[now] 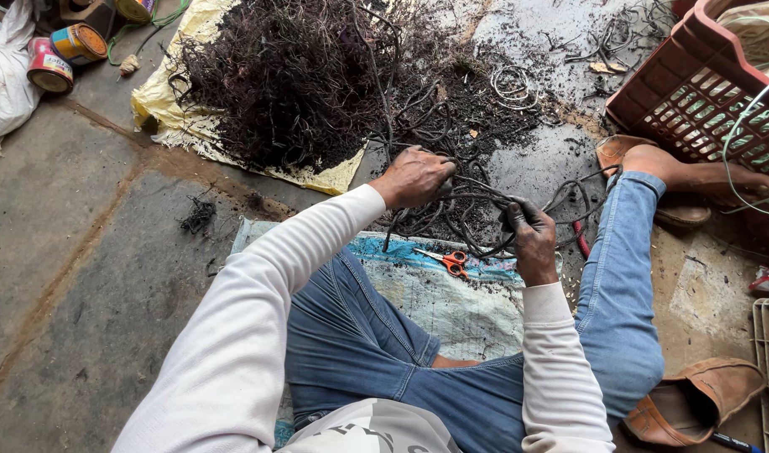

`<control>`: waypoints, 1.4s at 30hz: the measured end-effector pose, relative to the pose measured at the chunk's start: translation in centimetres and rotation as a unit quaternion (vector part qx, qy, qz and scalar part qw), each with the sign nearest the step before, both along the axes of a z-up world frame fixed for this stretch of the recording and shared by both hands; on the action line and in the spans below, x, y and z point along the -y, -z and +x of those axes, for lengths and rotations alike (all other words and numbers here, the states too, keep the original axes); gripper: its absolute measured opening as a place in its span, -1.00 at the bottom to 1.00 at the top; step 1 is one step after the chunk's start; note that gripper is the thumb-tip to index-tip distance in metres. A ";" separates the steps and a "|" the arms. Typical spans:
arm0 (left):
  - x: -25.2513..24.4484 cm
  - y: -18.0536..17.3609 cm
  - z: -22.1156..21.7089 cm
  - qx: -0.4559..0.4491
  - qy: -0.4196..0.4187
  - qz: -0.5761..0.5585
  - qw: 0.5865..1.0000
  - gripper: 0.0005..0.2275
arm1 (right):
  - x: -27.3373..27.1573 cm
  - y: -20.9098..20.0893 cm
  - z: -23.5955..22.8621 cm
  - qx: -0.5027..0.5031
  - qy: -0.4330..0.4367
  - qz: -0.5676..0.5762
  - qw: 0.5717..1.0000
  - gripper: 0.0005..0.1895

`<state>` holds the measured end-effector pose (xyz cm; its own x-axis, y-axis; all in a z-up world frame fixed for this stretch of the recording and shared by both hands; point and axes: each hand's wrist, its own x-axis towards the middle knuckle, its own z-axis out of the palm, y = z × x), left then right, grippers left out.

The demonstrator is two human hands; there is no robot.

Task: The person sits cross-legged on a mat and manually strips the black insulation from a bundle of wires. They pull the insulation off by hand, separating the copper strands, and place the stripped pieces onto a pile on the floor.

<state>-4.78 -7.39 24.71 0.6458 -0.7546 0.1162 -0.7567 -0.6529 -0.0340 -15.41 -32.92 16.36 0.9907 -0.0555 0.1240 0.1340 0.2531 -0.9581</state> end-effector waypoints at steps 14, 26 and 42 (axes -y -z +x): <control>-0.9 -0.8 0.5 -0.233 -0.064 -0.297 0.924 -0.89 | -0.4 0.4 0.1 -0.032 -0.001 -0.040 0.999 -0.71; -0.3 -1.1 -0.6 -0.104 -0.046 -0.188 0.976 -0.95 | 0.0 0.9 0.3 -0.018 -0.001 -0.033 0.999 -0.71; -0.3 -0.4 -0.4 -0.234 -0.108 -0.338 0.905 -0.95 | 0.0 0.9 0.1 -0.011 -0.009 -0.026 1.000 -0.67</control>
